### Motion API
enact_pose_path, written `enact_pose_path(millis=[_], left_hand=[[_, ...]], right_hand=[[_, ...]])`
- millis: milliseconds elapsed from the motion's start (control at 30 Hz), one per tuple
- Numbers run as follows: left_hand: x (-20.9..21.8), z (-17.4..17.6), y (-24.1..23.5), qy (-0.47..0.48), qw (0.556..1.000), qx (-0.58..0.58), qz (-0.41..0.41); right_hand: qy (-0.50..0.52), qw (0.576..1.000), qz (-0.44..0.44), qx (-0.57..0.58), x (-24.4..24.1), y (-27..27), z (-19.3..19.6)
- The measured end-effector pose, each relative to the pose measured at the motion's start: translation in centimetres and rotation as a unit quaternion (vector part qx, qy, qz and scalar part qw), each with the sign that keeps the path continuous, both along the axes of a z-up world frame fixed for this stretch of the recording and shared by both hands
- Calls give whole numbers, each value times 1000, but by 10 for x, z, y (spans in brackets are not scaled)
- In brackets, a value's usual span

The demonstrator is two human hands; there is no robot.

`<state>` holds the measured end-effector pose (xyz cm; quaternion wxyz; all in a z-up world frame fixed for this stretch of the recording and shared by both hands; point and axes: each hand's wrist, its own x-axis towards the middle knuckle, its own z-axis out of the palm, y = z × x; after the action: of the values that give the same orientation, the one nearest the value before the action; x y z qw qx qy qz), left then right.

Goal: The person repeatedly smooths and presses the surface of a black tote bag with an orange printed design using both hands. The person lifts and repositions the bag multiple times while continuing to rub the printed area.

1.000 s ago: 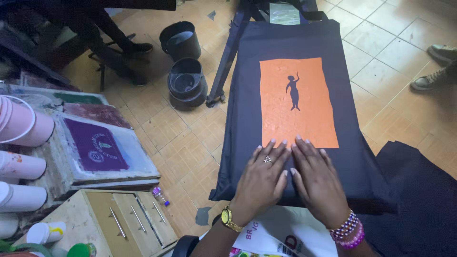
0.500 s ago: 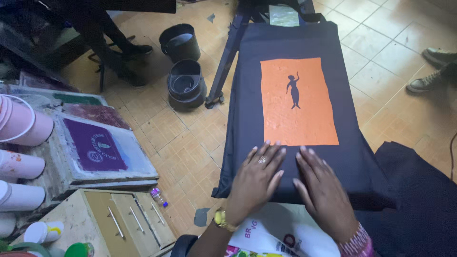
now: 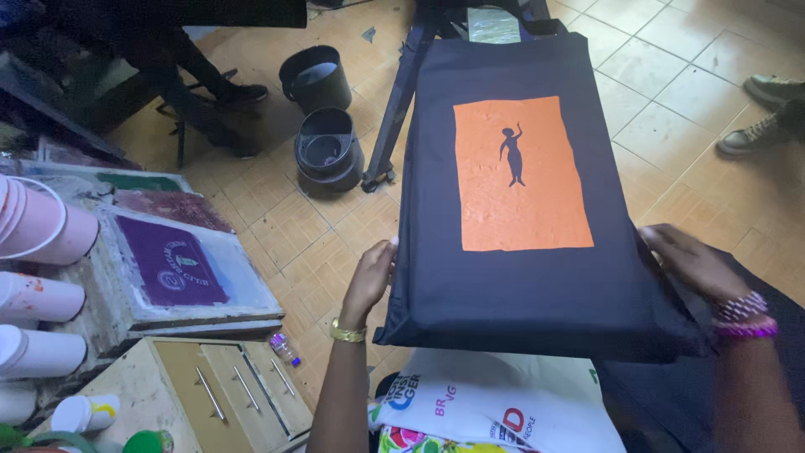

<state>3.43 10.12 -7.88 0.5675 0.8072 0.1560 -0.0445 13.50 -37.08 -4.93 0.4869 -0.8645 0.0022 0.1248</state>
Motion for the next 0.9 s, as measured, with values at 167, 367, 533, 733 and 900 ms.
enact_pose_path(millis=[167, 367, 533, 733, 900], left_hand=[[24, -2, -7, -19, 991, -113, 71], [33, -2, -3, -100, 993, 55, 8], [30, -9, -1, -87, 991, 91, 36], [29, 0, -6, -66, 994, 83, 31], [42, -8, -6, -59, 992, 109, 5]], right_hand=[[64, 988, 140, 25, 54, -8, -69], [-44, 973, 198, 106, 60, -9, -88], [-73, 962, 179, -193, 87, -62, -133], [-40, 957, 76, -276, 90, -69, -124], [-29, 968, 91, -234, 83, -20, -90]])
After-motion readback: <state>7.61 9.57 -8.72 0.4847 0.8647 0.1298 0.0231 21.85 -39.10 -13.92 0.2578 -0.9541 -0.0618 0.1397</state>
